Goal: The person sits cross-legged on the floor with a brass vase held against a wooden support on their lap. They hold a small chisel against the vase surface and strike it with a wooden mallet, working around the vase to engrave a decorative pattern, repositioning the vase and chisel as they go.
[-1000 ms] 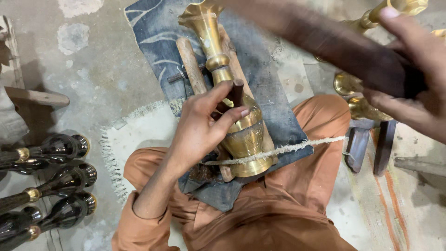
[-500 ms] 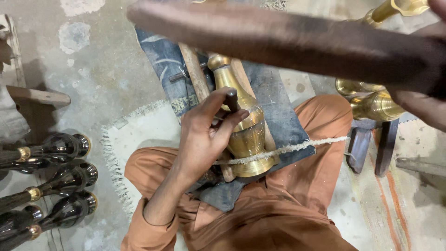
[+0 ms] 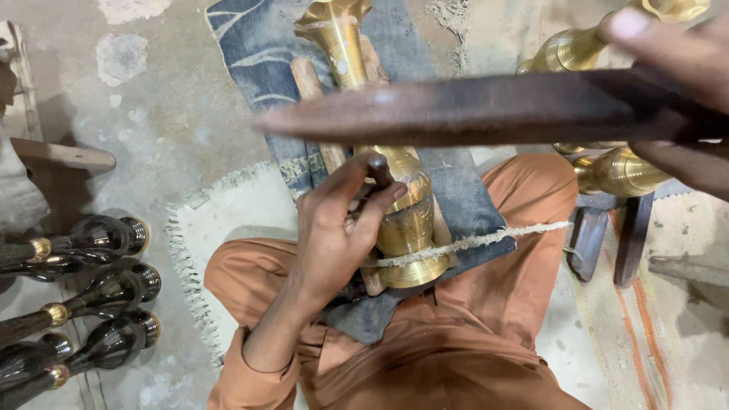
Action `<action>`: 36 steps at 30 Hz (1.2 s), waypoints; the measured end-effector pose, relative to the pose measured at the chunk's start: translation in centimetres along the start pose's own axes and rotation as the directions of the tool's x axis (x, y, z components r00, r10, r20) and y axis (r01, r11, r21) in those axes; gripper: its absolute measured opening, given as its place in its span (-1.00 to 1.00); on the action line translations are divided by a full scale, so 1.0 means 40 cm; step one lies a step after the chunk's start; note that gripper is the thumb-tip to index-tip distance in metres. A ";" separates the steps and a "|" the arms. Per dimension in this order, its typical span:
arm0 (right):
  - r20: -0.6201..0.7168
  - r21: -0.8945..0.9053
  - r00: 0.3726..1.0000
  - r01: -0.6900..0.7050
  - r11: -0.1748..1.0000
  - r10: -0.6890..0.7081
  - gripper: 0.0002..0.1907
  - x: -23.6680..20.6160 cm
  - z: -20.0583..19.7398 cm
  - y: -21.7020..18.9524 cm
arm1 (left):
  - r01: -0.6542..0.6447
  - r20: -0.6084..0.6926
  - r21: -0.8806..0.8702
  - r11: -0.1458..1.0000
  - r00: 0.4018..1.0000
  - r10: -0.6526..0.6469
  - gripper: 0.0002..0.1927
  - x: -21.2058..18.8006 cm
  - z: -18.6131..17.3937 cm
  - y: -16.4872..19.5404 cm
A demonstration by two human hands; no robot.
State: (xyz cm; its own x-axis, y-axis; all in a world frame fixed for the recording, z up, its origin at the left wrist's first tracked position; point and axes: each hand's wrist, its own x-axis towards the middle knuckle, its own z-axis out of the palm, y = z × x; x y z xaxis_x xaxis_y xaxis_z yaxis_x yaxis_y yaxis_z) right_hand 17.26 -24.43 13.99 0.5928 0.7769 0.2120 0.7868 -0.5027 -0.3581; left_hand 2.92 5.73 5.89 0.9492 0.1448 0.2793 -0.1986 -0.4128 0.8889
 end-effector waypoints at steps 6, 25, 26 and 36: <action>0.065 -0.089 0.993 0.105 0.991 -0.100 -0.10 -0.031 0.000 0.052 | 0.051 -0.021 -0.046 0.998 0.998 -0.052 -0.76 -0.008 0.001 0.007; 0.024 0.012 0.999 -0.036 0.999 0.036 -0.20 -0.044 0.017 0.013 | 0.063 0.007 -0.093 0.994 0.998 -0.062 -0.76 -0.013 -0.007 -0.004; 0.069 -0.135 0.991 0.121 0.983 -0.113 -0.21 -0.033 0.007 0.016 | 0.018 0.012 -0.034 0.999 1.000 -0.017 -0.81 -0.014 -0.008 -0.003; -0.021 -0.034 1.000 0.009 0.999 -0.010 -0.25 -0.033 0.015 -0.043 | 0.045 -0.005 -0.057 0.997 0.999 -0.046 -0.79 -0.017 -0.003 0.005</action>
State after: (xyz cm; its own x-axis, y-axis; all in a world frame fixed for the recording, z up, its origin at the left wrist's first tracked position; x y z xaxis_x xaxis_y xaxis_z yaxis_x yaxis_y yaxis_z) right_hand 15.01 -24.37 13.76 0.5887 0.7735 0.2349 0.7975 -0.5082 -0.3251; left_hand 2.19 5.68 5.91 0.9561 0.1679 0.2403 -0.1691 -0.3536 0.9200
